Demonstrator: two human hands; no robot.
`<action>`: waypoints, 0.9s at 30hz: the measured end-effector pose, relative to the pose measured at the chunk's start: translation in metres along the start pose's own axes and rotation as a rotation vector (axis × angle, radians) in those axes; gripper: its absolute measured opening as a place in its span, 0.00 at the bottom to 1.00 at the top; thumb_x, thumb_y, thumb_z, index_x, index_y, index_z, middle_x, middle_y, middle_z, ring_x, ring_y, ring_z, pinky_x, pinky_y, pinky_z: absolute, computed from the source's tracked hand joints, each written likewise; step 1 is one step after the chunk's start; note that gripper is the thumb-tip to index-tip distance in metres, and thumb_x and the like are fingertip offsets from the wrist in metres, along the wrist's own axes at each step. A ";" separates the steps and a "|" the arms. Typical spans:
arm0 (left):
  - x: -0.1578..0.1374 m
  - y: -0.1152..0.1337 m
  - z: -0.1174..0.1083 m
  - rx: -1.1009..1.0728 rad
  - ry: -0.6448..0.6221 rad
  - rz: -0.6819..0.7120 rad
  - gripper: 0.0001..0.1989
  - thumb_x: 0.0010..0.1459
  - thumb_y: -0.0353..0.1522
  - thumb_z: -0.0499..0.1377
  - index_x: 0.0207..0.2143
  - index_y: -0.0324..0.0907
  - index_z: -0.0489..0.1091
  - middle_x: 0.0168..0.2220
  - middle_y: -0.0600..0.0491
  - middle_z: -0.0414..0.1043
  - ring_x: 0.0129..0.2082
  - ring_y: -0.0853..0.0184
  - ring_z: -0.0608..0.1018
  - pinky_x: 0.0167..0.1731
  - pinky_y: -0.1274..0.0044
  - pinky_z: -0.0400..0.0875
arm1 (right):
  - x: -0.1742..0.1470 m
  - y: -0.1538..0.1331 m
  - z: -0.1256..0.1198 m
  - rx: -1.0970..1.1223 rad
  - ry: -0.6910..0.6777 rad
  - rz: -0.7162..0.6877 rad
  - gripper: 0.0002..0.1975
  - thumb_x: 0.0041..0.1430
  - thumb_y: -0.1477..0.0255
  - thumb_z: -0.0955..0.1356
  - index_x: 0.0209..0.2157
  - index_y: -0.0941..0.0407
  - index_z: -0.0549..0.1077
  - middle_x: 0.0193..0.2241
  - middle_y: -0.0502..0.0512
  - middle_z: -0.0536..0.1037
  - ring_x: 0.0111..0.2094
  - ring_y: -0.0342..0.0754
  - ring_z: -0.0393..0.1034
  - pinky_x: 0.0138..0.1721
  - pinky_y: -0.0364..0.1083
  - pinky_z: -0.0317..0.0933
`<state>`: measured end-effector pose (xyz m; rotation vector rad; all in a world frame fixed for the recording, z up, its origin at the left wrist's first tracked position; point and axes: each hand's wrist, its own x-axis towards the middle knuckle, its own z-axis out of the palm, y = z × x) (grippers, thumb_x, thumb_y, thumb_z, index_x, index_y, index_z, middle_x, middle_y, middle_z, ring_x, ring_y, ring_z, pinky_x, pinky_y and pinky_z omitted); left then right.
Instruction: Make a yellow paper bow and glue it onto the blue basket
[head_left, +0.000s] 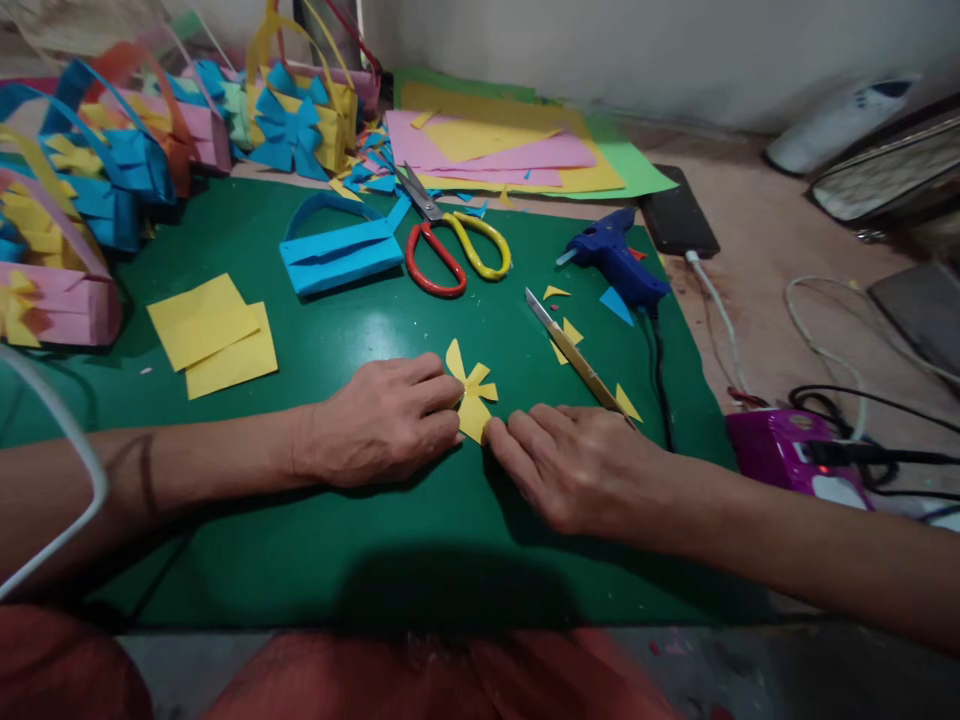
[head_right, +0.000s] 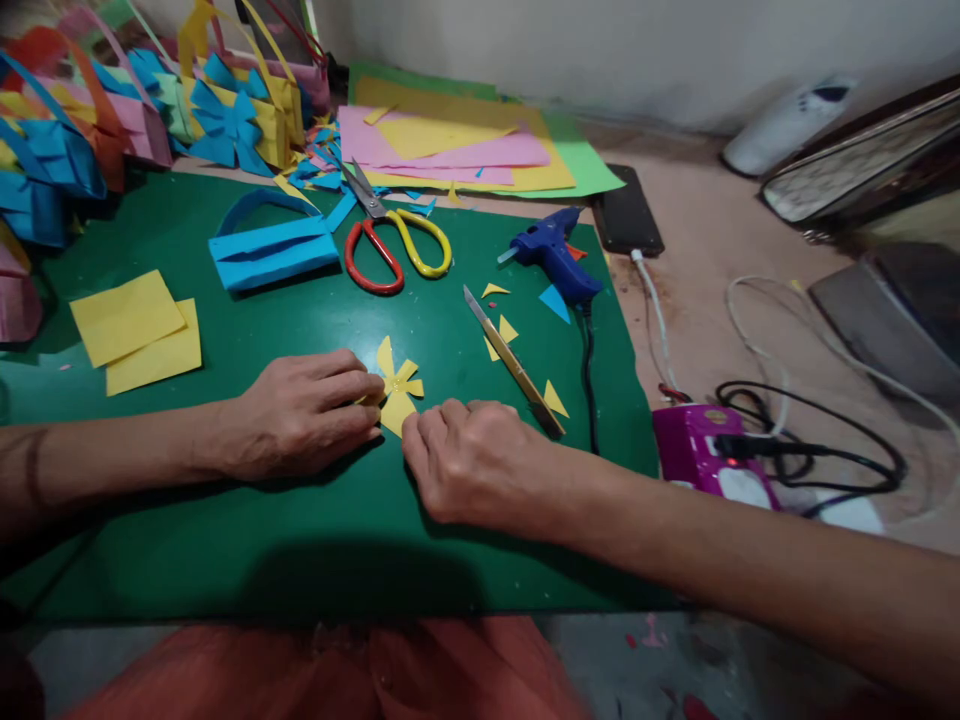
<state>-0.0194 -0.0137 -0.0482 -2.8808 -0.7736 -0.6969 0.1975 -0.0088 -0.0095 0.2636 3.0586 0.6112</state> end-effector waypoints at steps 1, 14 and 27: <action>0.000 0.000 0.000 0.002 -0.002 -0.003 0.14 0.63 0.32 0.51 0.26 0.39 0.70 0.30 0.50 0.73 0.31 0.66 0.71 0.29 0.75 0.68 | 0.001 0.000 0.000 -0.035 0.012 -0.029 0.12 0.58 0.83 0.59 0.31 0.62 0.72 0.19 0.53 0.70 0.19 0.46 0.62 0.19 0.46 0.44; -0.002 0.001 0.002 0.001 -0.001 -0.010 0.16 0.63 0.35 0.51 0.25 0.39 0.70 0.29 0.49 0.72 0.30 0.66 0.69 0.29 0.75 0.67 | 0.000 0.009 0.001 -0.210 0.084 -0.202 0.11 0.60 0.81 0.61 0.39 0.68 0.73 0.22 0.57 0.76 0.20 0.45 0.64 0.19 0.45 0.50; -0.001 0.001 0.001 0.015 -0.010 0.000 0.14 0.63 0.34 0.51 0.27 0.39 0.69 0.30 0.50 0.73 0.30 0.66 0.69 0.29 0.75 0.66 | 0.000 0.012 0.007 -0.043 0.192 0.080 0.11 0.60 0.80 0.60 0.31 0.63 0.74 0.16 0.50 0.69 0.18 0.44 0.62 0.19 0.45 0.49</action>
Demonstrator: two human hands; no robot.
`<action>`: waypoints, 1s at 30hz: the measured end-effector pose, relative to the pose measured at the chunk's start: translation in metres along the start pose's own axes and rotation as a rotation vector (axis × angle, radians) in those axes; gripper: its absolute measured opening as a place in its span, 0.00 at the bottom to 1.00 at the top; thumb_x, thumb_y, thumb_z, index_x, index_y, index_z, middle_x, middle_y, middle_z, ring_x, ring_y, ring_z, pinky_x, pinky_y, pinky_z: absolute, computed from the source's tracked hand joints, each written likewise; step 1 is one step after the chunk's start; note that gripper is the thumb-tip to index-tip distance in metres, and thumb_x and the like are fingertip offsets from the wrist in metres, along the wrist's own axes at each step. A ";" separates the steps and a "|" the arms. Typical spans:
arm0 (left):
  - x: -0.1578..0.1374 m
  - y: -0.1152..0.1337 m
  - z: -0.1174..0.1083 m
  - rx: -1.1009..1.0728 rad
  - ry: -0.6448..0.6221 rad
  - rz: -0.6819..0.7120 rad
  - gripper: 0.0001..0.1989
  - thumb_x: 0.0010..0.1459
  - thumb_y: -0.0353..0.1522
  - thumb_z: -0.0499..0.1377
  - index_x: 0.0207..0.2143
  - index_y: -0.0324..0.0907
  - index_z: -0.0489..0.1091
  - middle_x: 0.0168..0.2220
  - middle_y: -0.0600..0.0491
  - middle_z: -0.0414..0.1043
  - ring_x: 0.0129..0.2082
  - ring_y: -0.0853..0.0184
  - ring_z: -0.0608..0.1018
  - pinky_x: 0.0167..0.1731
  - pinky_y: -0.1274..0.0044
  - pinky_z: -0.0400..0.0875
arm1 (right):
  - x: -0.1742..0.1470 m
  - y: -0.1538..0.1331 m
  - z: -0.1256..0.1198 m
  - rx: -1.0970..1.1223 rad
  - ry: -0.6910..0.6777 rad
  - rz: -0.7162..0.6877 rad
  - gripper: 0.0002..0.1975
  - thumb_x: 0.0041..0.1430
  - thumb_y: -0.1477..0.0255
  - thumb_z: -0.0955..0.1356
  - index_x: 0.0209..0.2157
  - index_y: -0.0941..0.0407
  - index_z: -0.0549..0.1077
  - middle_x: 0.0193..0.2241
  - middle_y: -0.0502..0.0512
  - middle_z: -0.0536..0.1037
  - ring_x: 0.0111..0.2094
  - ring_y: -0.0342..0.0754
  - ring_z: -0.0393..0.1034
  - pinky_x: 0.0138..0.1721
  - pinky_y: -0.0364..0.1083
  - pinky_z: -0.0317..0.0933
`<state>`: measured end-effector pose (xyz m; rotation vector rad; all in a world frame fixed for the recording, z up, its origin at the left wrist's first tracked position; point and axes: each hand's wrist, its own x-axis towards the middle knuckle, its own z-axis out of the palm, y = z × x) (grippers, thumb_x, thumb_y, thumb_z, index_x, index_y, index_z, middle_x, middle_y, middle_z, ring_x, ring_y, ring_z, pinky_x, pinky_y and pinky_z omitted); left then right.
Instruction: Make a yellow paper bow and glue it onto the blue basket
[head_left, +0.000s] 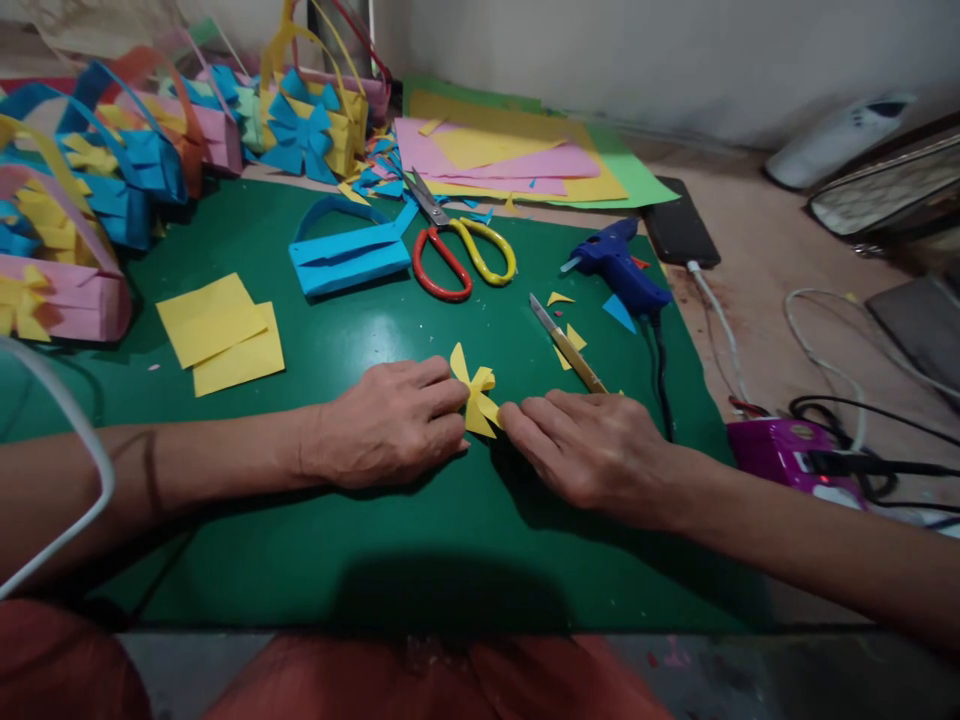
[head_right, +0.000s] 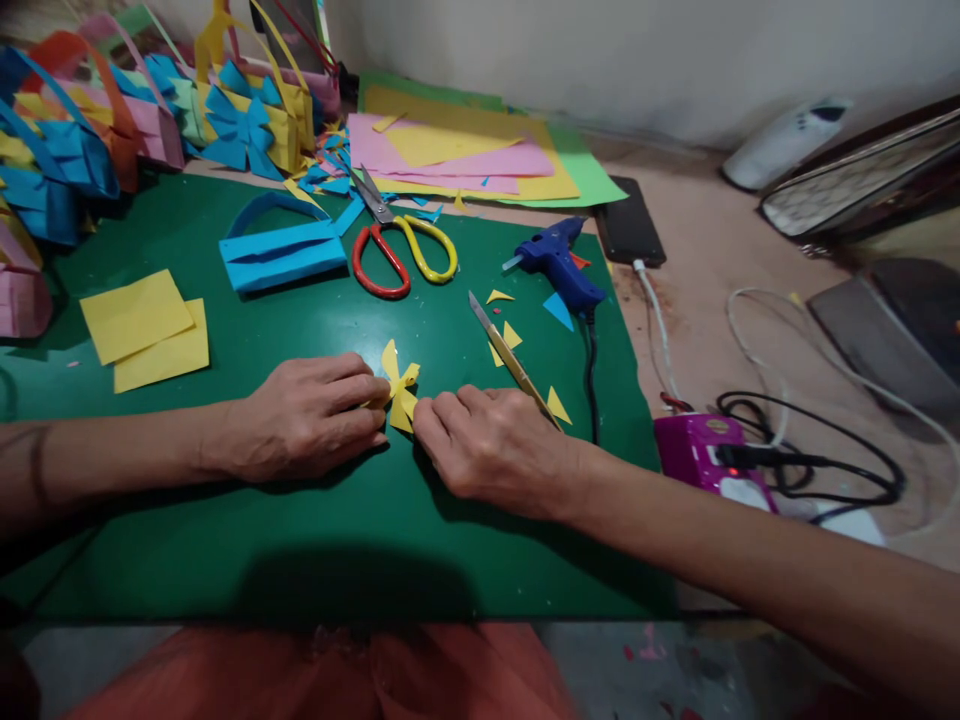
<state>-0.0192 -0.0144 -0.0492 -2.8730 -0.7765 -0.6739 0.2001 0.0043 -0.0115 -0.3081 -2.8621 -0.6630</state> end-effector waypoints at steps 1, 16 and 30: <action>0.000 0.000 0.000 0.001 -0.002 0.001 0.14 0.63 0.34 0.50 0.27 0.39 0.69 0.30 0.50 0.72 0.30 0.66 0.69 0.29 0.75 0.66 | 0.000 0.001 0.000 0.022 0.005 0.028 0.11 0.61 0.79 0.60 0.32 0.62 0.74 0.17 0.49 0.69 0.19 0.44 0.62 0.19 0.45 0.49; -0.001 0.000 0.002 -0.024 -0.007 -0.004 0.17 0.64 0.37 0.50 0.27 0.39 0.71 0.30 0.49 0.72 0.31 0.66 0.70 0.31 0.75 0.68 | -0.001 0.002 -0.002 0.028 -0.034 -0.277 0.13 0.63 0.79 0.59 0.34 0.64 0.74 0.25 0.58 0.76 0.26 0.47 0.67 0.26 0.47 0.56; 0.002 0.000 -0.002 0.014 -0.068 0.026 0.16 0.65 0.36 0.48 0.32 0.38 0.70 0.30 0.49 0.72 0.30 0.65 0.69 0.30 0.74 0.66 | 0.000 0.007 0.001 0.103 -0.026 -0.054 0.15 0.63 0.81 0.58 0.30 0.62 0.73 0.21 0.54 0.73 0.23 0.45 0.64 0.23 0.45 0.53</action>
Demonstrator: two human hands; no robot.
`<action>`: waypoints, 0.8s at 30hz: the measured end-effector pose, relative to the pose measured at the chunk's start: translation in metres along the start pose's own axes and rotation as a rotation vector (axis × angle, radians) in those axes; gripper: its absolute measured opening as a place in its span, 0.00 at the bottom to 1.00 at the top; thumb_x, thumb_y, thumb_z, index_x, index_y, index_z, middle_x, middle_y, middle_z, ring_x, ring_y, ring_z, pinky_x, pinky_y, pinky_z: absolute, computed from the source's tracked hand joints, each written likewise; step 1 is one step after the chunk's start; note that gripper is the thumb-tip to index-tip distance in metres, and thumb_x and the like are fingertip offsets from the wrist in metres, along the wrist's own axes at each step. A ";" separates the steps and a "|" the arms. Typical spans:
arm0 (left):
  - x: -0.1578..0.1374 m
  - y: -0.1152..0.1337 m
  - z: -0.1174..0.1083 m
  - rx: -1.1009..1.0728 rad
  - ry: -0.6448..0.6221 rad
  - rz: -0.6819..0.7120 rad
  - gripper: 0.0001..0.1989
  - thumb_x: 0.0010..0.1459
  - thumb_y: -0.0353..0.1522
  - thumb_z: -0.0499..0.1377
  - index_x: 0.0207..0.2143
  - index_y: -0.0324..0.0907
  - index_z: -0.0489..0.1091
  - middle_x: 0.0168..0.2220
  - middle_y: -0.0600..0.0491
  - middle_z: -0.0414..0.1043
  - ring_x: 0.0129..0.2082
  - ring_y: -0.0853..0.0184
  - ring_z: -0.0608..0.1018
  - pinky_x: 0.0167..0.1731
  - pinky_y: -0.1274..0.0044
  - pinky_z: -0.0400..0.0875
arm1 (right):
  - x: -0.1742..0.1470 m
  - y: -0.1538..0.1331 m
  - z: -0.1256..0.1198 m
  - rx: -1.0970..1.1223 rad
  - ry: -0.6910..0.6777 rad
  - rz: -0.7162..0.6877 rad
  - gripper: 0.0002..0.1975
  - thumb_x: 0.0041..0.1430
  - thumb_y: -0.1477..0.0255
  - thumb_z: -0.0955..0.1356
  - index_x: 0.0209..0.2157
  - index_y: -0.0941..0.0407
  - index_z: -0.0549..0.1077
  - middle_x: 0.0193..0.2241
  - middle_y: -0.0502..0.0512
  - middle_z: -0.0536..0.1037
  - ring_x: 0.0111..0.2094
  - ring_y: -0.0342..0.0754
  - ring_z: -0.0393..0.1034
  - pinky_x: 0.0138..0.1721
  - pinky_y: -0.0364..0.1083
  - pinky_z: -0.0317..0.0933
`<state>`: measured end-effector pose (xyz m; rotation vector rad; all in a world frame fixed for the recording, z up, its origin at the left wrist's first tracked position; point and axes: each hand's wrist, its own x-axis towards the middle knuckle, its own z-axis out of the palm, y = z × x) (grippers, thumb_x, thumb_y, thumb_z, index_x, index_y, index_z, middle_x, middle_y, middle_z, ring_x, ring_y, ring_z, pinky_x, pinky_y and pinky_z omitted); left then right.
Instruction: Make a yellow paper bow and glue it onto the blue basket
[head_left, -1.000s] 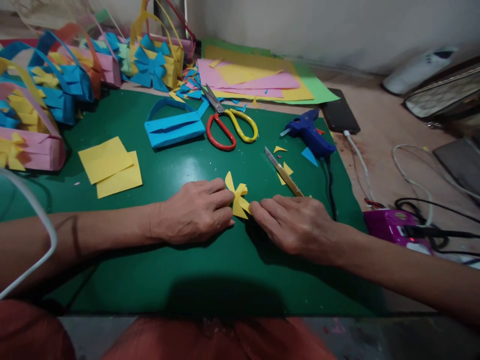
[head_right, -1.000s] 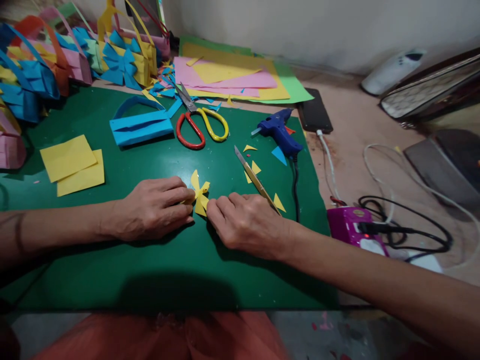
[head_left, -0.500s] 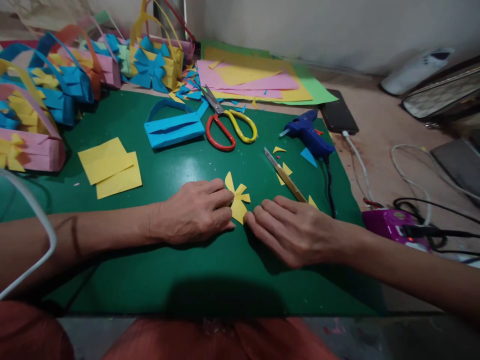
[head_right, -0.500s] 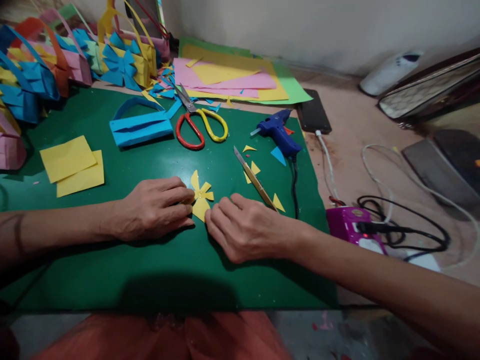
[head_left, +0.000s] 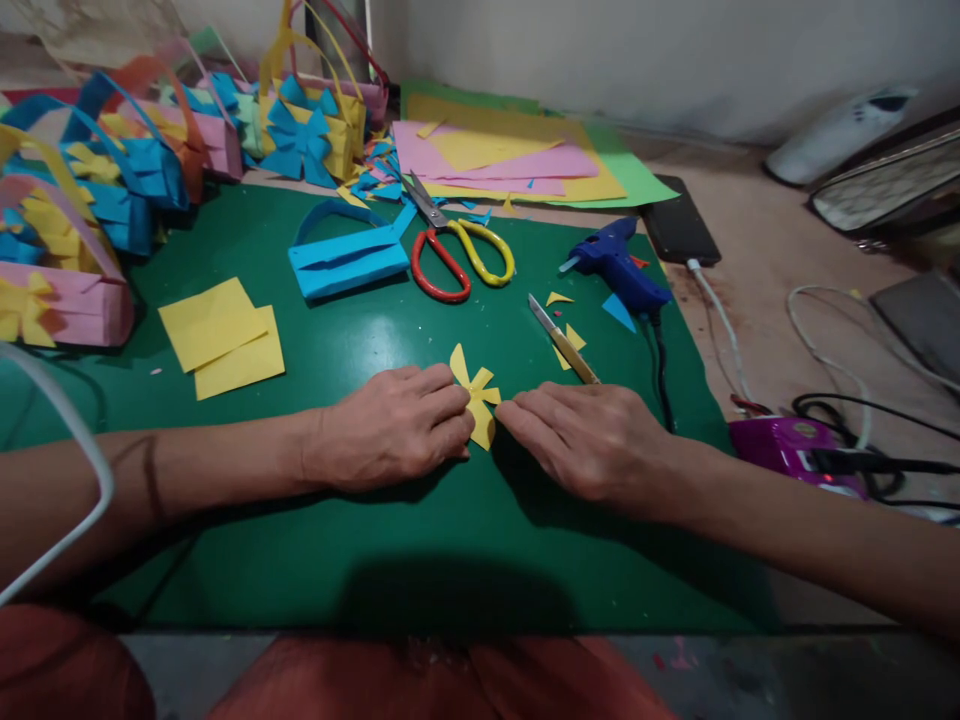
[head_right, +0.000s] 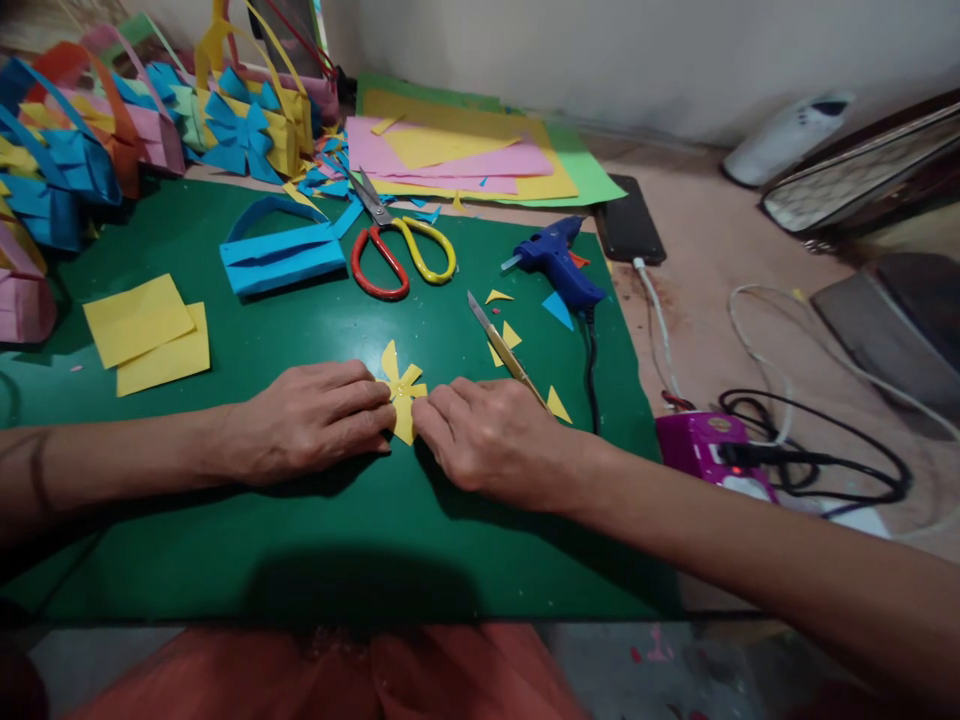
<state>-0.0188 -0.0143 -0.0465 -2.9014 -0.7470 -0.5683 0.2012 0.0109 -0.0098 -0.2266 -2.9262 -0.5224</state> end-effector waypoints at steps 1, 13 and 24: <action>0.000 0.000 0.000 0.001 -0.012 -0.001 0.15 0.65 0.36 0.48 0.32 0.38 0.71 0.30 0.49 0.72 0.30 0.65 0.68 0.30 0.74 0.66 | 0.000 0.000 -0.001 -0.017 -0.011 -0.038 0.14 0.63 0.81 0.58 0.30 0.62 0.73 0.21 0.54 0.73 0.22 0.45 0.64 0.23 0.45 0.53; 0.000 0.001 0.003 -0.020 0.047 -0.026 0.17 0.65 0.38 0.49 0.31 0.38 0.70 0.30 0.49 0.72 0.30 0.65 0.69 0.29 0.74 0.66 | 0.009 -0.010 -0.004 -0.117 -0.085 -0.161 0.13 0.61 0.81 0.58 0.30 0.61 0.71 0.19 0.51 0.69 0.20 0.44 0.60 0.20 0.46 0.46; 0.002 0.006 0.002 0.055 0.185 -0.056 0.12 0.62 0.26 0.48 0.29 0.39 0.68 0.27 0.53 0.71 0.26 0.70 0.70 0.22 0.77 0.62 | 0.002 -0.003 -0.003 0.312 0.053 0.301 0.09 0.63 0.74 0.62 0.32 0.60 0.73 0.26 0.55 0.73 0.28 0.46 0.66 0.27 0.44 0.59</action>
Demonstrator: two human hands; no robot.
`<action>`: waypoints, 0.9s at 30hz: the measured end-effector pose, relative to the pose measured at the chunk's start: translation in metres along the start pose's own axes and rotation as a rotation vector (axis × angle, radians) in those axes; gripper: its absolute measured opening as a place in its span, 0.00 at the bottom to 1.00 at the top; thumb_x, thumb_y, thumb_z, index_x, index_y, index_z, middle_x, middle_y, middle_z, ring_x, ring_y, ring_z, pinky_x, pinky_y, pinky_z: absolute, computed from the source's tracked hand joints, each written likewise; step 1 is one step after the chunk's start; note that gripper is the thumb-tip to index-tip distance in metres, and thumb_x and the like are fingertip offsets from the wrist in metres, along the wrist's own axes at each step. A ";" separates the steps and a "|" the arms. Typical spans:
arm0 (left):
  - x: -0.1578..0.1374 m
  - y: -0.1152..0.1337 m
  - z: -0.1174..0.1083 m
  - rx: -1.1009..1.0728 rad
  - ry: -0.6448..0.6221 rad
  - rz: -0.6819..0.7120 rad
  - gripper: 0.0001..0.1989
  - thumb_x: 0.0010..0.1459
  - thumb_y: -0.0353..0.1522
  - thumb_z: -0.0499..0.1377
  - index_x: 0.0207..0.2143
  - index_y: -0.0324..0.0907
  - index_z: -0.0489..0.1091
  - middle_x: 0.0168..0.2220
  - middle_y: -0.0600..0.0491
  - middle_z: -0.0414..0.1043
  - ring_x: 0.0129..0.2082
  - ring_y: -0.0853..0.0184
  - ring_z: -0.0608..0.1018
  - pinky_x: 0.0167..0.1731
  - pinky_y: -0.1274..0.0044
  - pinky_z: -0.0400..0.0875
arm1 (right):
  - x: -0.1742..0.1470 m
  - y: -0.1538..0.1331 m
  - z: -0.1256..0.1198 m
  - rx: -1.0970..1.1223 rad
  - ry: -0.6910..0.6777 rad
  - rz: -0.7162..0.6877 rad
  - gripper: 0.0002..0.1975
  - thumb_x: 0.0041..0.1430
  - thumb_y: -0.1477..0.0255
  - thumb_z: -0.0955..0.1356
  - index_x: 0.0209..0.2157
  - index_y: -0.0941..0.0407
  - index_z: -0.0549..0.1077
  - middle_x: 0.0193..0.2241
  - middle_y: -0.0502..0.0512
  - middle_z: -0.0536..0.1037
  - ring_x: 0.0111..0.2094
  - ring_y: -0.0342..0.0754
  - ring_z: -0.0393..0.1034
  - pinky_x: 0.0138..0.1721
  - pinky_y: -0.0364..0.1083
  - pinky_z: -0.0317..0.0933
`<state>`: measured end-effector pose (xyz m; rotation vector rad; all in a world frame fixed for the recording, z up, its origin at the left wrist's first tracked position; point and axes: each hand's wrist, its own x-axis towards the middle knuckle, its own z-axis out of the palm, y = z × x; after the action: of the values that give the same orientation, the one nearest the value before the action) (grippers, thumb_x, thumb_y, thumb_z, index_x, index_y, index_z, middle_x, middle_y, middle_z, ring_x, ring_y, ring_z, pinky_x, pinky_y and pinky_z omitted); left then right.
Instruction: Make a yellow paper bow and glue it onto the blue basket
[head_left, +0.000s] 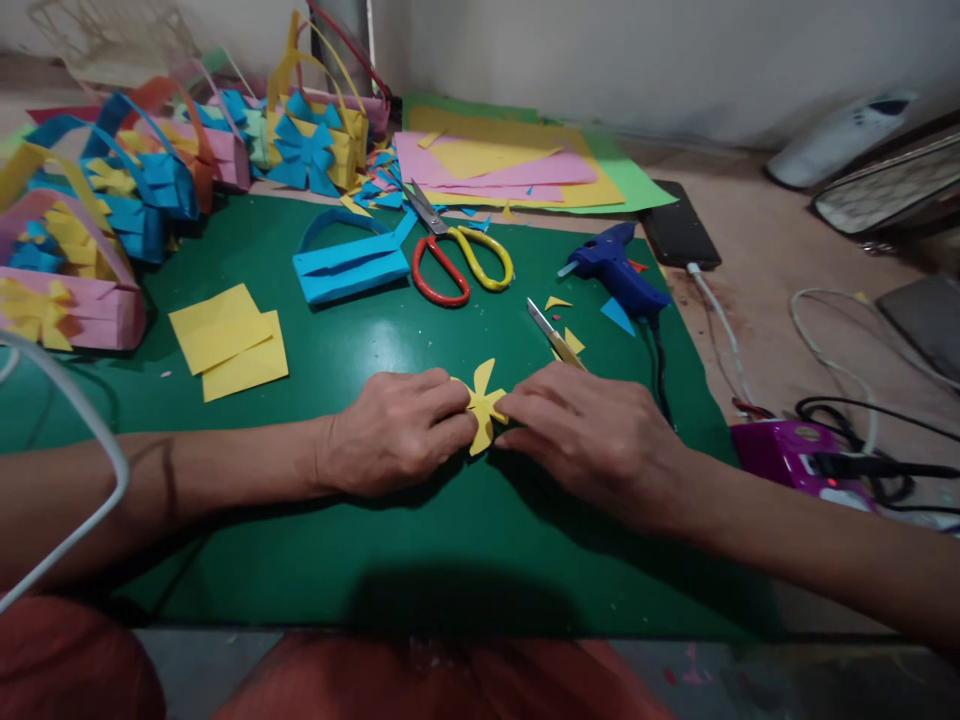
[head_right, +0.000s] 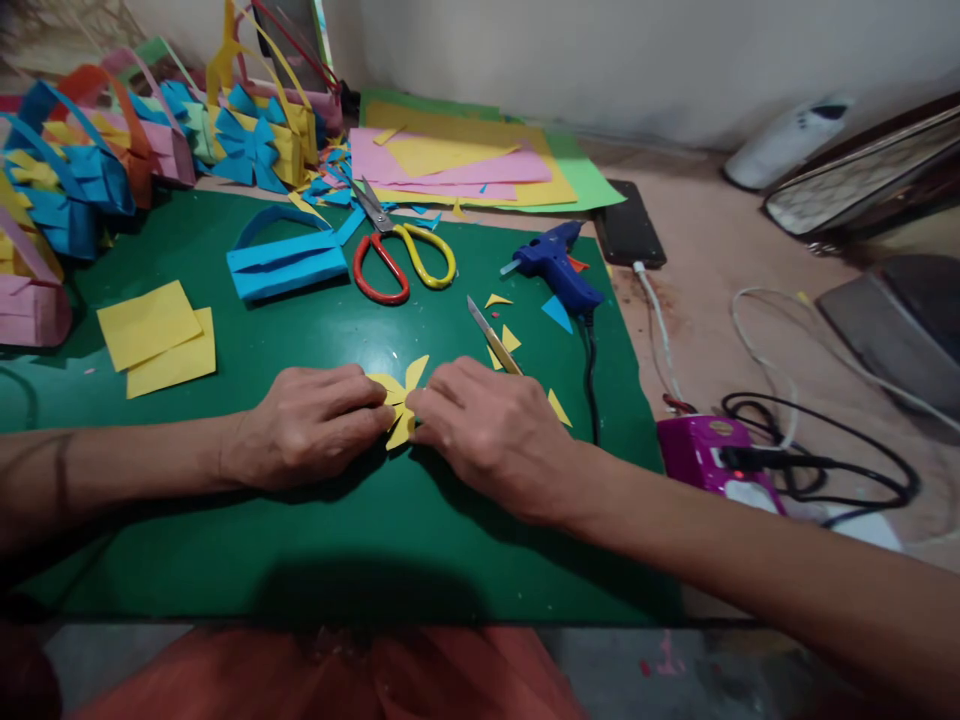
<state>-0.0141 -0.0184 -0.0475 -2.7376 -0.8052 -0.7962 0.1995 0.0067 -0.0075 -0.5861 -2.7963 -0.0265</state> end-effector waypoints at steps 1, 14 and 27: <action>0.000 0.000 0.001 -0.006 0.011 -0.016 0.12 0.62 0.26 0.48 0.29 0.39 0.68 0.27 0.53 0.71 0.26 0.70 0.70 0.22 0.77 0.61 | -0.002 0.001 0.001 0.094 0.004 0.077 0.07 0.62 0.73 0.63 0.34 0.60 0.72 0.29 0.56 0.74 0.32 0.47 0.67 0.30 0.45 0.62; 0.001 0.010 0.005 -0.039 -0.022 -0.145 0.11 0.61 0.28 0.50 0.27 0.41 0.68 0.26 0.55 0.72 0.24 0.71 0.72 0.19 0.77 0.58 | -0.005 -0.006 0.018 0.322 0.102 0.258 0.06 0.57 0.77 0.66 0.28 0.54 0.72 0.41 0.58 0.71 0.50 0.54 0.63 0.51 0.61 0.58; 0.004 0.030 -0.002 -0.069 -0.220 -0.128 0.12 0.60 0.37 0.55 0.36 0.37 0.71 0.35 0.47 0.72 0.33 0.61 0.71 0.27 0.71 0.66 | -0.004 -0.012 0.013 0.326 -0.063 0.532 0.09 0.58 0.77 0.64 0.25 0.57 0.72 0.46 0.63 0.72 0.54 0.58 0.61 0.52 0.63 0.54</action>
<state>0.0044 -0.0423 -0.0440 -2.8950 -1.0236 -0.5601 0.1944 -0.0051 -0.0203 -1.2256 -2.5262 0.5490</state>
